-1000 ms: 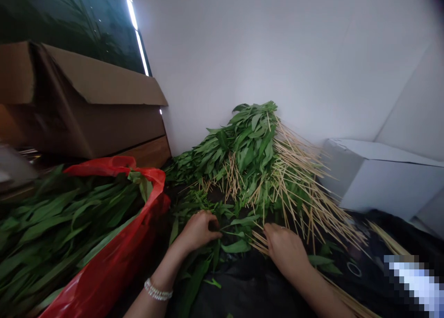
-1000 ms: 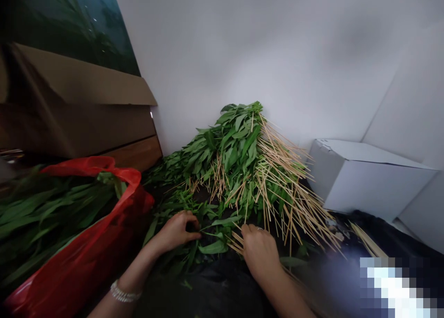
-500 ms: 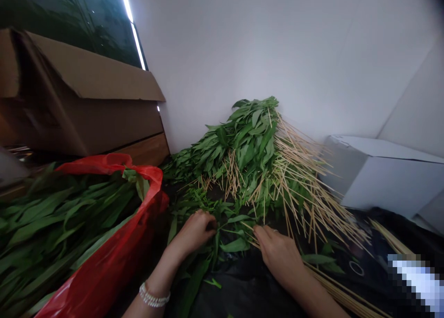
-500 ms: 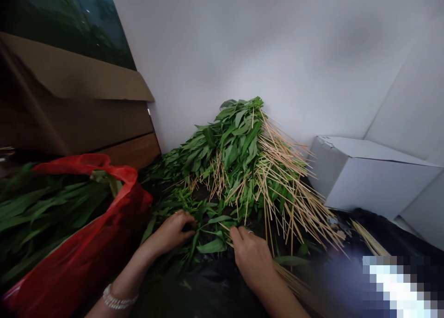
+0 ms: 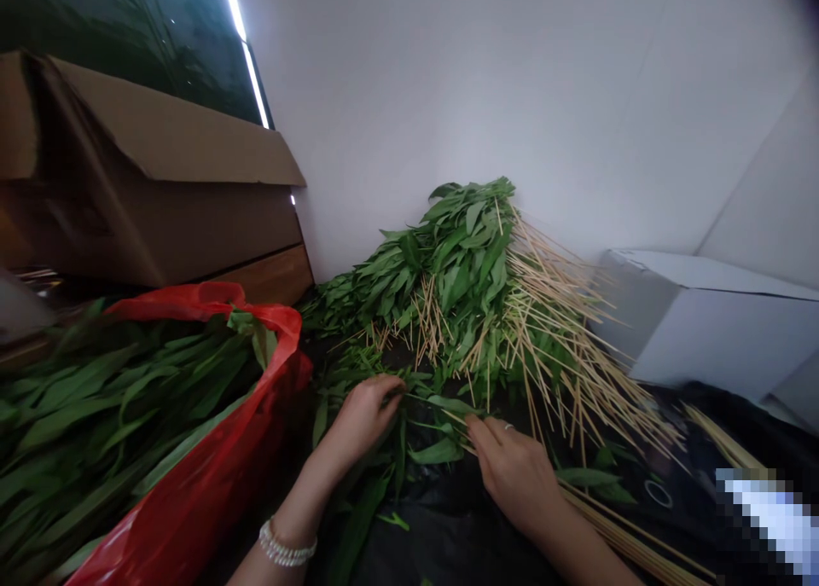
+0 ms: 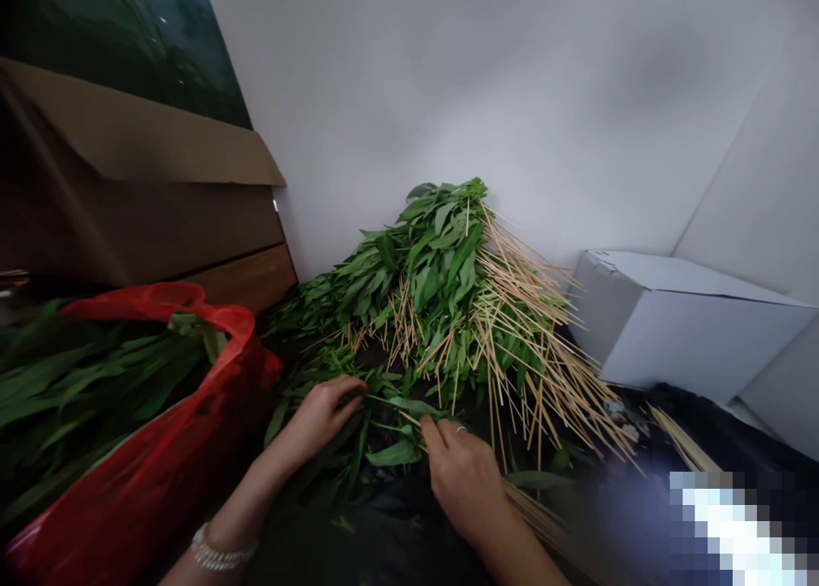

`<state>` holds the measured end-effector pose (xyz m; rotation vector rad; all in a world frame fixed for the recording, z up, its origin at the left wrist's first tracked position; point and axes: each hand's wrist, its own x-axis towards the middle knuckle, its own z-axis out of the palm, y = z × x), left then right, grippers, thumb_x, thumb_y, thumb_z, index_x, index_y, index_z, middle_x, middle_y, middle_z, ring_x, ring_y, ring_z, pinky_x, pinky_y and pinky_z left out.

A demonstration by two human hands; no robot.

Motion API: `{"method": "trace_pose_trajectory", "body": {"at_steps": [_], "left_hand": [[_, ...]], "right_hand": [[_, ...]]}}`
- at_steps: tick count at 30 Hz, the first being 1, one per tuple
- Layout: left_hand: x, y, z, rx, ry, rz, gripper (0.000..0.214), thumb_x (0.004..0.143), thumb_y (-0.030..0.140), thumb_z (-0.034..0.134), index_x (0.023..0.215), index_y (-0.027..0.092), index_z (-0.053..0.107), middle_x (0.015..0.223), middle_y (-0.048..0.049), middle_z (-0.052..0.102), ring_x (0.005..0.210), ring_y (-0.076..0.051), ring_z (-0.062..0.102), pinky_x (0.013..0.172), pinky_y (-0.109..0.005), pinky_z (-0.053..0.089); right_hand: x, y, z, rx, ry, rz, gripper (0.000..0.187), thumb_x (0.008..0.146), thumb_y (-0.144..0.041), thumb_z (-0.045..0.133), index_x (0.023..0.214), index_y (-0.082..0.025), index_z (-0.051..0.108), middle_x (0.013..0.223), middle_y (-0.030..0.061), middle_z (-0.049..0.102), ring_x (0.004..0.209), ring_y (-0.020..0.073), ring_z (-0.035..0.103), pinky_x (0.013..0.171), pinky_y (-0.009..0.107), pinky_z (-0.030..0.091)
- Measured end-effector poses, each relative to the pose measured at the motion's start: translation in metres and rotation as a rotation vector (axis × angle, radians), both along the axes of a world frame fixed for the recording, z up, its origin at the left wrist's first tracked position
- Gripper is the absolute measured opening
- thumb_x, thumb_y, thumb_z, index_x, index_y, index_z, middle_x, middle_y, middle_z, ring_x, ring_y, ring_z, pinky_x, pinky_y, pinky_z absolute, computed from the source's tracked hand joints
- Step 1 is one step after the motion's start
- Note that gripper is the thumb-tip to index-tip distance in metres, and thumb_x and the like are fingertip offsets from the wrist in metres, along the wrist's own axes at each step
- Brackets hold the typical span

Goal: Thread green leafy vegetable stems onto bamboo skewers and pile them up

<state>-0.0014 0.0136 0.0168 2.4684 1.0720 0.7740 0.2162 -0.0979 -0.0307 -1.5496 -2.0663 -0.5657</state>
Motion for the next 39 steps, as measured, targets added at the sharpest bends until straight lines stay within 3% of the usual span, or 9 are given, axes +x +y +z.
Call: {"method": "trace_pose_trajectory", "body": {"at_steps": [3,6,9,12,18,22,26,30,39], "left_hand": [[0.004,-0.002,0.004,-0.074,-0.164,-0.012,0.021,0.085,0.023,0.051,0.096,0.021,0.069,0.095,-0.0060,0.070,0.089,-0.020,0.062,0.082,-0.028,0.043],[0.006,-0.003,0.002,-0.170,-0.358,0.048,0.028,0.078,0.029,0.062,0.104,0.020,0.064,0.080,-0.0025,0.069,0.075,-0.017,0.062,0.072,-0.026,0.045],[0.009,-0.001,-0.002,-0.335,-0.560,0.039,0.025,0.069,0.031,0.072,0.087,0.016,0.063,0.068,0.0009,0.063,0.064,-0.014,0.058,0.063,-0.023,0.044],[0.011,-0.001,-0.002,-0.505,-0.694,0.011,0.024,0.063,0.032,0.076,0.074,0.015,0.064,0.071,-0.0013,0.065,0.068,-0.014,0.058,0.067,-0.024,0.045],[0.009,-0.007,0.005,-0.873,-1.007,-0.055,0.030,0.068,0.035,0.075,0.090,0.017,0.065,0.093,-0.0062,0.069,0.083,-0.017,0.064,0.076,-0.027,0.049],[0.005,-0.004,0.005,-1.056,-1.147,-0.102,0.030,0.071,0.027,0.075,0.097,0.016,0.067,0.076,-0.0009,0.066,0.066,-0.008,0.061,0.063,-0.018,0.047],[0.006,-0.003,0.001,-1.153,-1.071,-0.124,0.028,0.072,0.024,0.075,0.097,0.014,0.068,0.072,-0.0003,0.064,0.054,-0.004,0.054,0.051,-0.015,0.043],[0.014,-0.010,-0.003,-1.227,-0.921,-0.112,0.024,0.069,0.024,0.077,0.090,0.015,0.071,0.087,-0.0054,0.069,0.063,-0.007,0.060,0.057,-0.016,0.046],[0.021,-0.014,-0.008,-1.247,-0.847,-0.151,0.026,0.073,0.024,0.074,0.097,0.016,0.066,0.081,-0.0038,0.069,0.063,-0.006,0.060,0.058,-0.014,0.043]], "right_hand": [[0.000,-0.001,0.003,0.065,-0.006,-0.001,0.033,0.091,-0.010,0.034,0.117,-0.013,0.054,0.080,0.0048,0.060,0.068,0.0149,0.056,0.064,0.027,0.036],[0.000,-0.002,0.005,0.098,-0.029,-0.026,0.036,0.091,-0.010,0.034,0.121,-0.012,0.052,0.078,0.0050,0.060,0.066,0.0154,0.055,0.063,0.028,0.037],[0.000,-0.002,0.006,0.109,-0.027,-0.024,0.036,0.090,-0.010,0.035,0.122,-0.011,0.053,0.078,0.0052,0.060,0.069,0.0166,0.055,0.064,0.029,0.039],[-0.001,-0.003,0.007,0.104,-0.014,-0.012,0.035,0.090,-0.010,0.036,0.119,-0.010,0.055,0.080,0.0064,0.060,0.074,0.0183,0.056,0.068,0.030,0.040],[0.000,-0.004,0.006,0.150,-0.021,0.010,0.036,0.090,-0.010,0.036,0.121,-0.008,0.054,0.087,0.0091,0.061,0.082,0.0198,0.055,0.074,0.031,0.040],[0.001,-0.005,0.005,0.181,-0.052,0.025,0.041,0.090,-0.009,0.037,0.129,-0.011,0.050,0.078,0.0047,0.057,0.070,0.0158,0.053,0.066,0.028,0.038],[0.001,-0.006,0.005,0.181,-0.087,-0.008,0.047,0.089,-0.006,0.036,0.133,-0.015,0.046,0.072,0.0010,0.053,0.060,0.0129,0.048,0.058,0.028,0.033],[-0.001,-0.008,0.009,0.175,-0.082,-0.009,0.046,0.088,-0.008,0.036,0.133,-0.014,0.046,0.076,0.0026,0.055,0.064,0.0143,0.049,0.060,0.028,0.035],[-0.005,-0.007,0.009,0.093,-0.042,0.038,0.041,0.087,-0.007,0.035,0.124,-0.010,0.053,0.079,0.0060,0.057,0.071,0.0168,0.052,0.065,0.029,0.037]]}}
